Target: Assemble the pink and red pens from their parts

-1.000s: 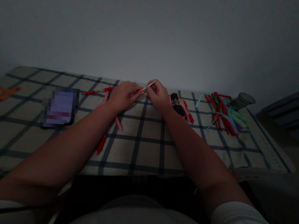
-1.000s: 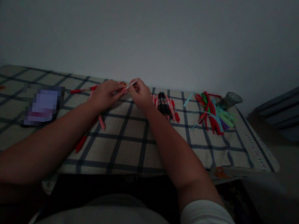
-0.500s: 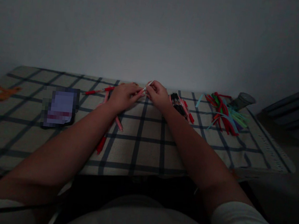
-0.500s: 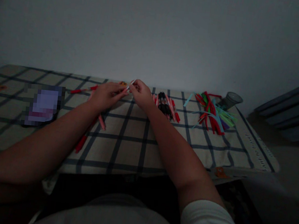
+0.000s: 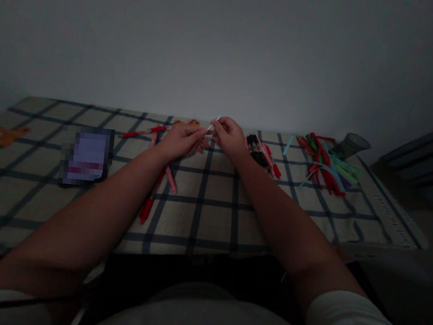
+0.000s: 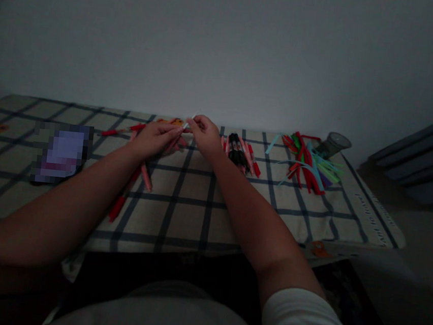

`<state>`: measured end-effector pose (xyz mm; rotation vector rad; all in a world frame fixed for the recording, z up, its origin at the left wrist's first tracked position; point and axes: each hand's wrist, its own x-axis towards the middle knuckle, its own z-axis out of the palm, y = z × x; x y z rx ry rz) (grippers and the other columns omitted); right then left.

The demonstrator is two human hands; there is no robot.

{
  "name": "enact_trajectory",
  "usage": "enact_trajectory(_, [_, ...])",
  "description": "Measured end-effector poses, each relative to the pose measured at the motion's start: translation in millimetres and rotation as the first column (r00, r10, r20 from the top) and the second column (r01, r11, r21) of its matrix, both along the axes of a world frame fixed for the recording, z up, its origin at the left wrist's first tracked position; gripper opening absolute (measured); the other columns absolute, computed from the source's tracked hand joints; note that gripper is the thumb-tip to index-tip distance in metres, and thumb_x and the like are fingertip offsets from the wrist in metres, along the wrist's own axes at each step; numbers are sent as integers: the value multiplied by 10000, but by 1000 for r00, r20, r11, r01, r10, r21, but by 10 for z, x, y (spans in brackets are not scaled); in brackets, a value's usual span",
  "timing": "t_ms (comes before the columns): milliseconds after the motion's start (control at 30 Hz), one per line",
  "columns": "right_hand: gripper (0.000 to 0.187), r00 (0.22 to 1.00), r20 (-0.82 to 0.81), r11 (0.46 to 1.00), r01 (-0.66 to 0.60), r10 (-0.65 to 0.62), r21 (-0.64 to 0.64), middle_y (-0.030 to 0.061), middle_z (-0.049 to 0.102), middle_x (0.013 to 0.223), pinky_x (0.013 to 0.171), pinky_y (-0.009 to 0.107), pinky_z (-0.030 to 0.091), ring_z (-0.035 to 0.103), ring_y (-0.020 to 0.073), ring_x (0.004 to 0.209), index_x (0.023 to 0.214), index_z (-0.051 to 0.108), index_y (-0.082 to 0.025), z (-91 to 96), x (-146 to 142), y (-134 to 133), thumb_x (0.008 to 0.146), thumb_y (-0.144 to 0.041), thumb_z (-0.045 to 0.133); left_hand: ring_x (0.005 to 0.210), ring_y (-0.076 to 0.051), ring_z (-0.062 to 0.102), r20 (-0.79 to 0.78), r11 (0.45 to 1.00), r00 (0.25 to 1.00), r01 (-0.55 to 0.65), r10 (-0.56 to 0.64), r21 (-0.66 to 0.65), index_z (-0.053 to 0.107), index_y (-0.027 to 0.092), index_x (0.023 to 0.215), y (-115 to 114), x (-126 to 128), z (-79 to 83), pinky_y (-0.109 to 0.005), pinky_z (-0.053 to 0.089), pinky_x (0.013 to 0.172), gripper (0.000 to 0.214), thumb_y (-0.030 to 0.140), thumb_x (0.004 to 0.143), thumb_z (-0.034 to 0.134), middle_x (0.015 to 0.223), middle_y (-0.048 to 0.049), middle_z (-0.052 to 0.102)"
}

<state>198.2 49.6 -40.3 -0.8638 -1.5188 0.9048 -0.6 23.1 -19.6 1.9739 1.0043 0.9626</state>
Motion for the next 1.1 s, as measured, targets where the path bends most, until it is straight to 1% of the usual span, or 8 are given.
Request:
enact_trajectory(167, [527,1000,-7,1000,-15,14,-26,-29,562,835,668,261,517,581,143,800,896,524,-281,43,10,-42,948,-733,788,511,-143,572,33,1000,999,21,-20,-6,855,164,1038,-13,28,22,-274,432,506,720,854,966,664,703,-72,763])
enact_trajectory(333, [568,1000,-30,998,-5,3,-63,-36,569,791,610,228,427,538,128,771,812,515,-267,82,-3,-92,908,-728,834,594,-151,648,33,998,999,-32,30,62,877,168,1097,10,19,-5,-263,490,565,620,753,974,712,792,-68,811])
enact_trajectory(433, [576,999,-42,993,-14,9,-116,-49,540,746,582,216,382,494,118,720,787,518,-263,102,3,-103,906,-704,867,637,-152,683,43,996,999,-30,26,85,887,173,1108,37,11,-41,-240,473,560,564,699,971,739,843,-81,836])
enact_trajectory(533, [546,998,-60,989,-25,16,-148,-46,562,743,572,212,367,472,113,690,792,551,-256,121,7,-115,923,-670,882,546,-129,613,61,999,998,-7,4,41,883,171,1093,51,8,-59,-226,416,508,574,715,981,740,753,-67,798])
enact_trajectory(633, [492,997,-78,989,-39,28,-143,-34,603,773,574,215,373,487,112,691,824,612,-248,147,1,-141,957,-649,864,492,-120,580,67,999,997,31,-30,-11,866,167,1042,47,6,-49,-225,427,492,630,778,993,720,680,-55,764])
enact_trajectory(833, [430,998,-36,990,-47,43,-133,-34,578,759,587,230,380,507,120,705,843,655,-238,146,6,-132,1007,-593,832,624,-152,740,150,989,986,93,-76,-113,830,161,1117,34,18,-24,-209,509,511,654,797,993,746,913,-114,872])
enact_trajectory(1000, [483,1000,8,992,-23,24,-124,-54,503,723,586,238,376,467,119,684,805,603,-246,105,26,-70,1005,-621,834,653,-164,773,167,973,982,116,-83,-201,835,152,1160,29,20,-24,-202,519,502,615,745,1028,743,955,-131,882])
enact_trajectory(1100, [488,999,30,991,-31,35,-132,-50,516,726,593,239,388,460,121,687,809,611,-244,106,35,-73,1017,-634,819,658,-162,775,176,967,981,120,-80,-227,835,151,1163,19,16,-10,-200,529,509,563,694,1045,749,959,-130,883])
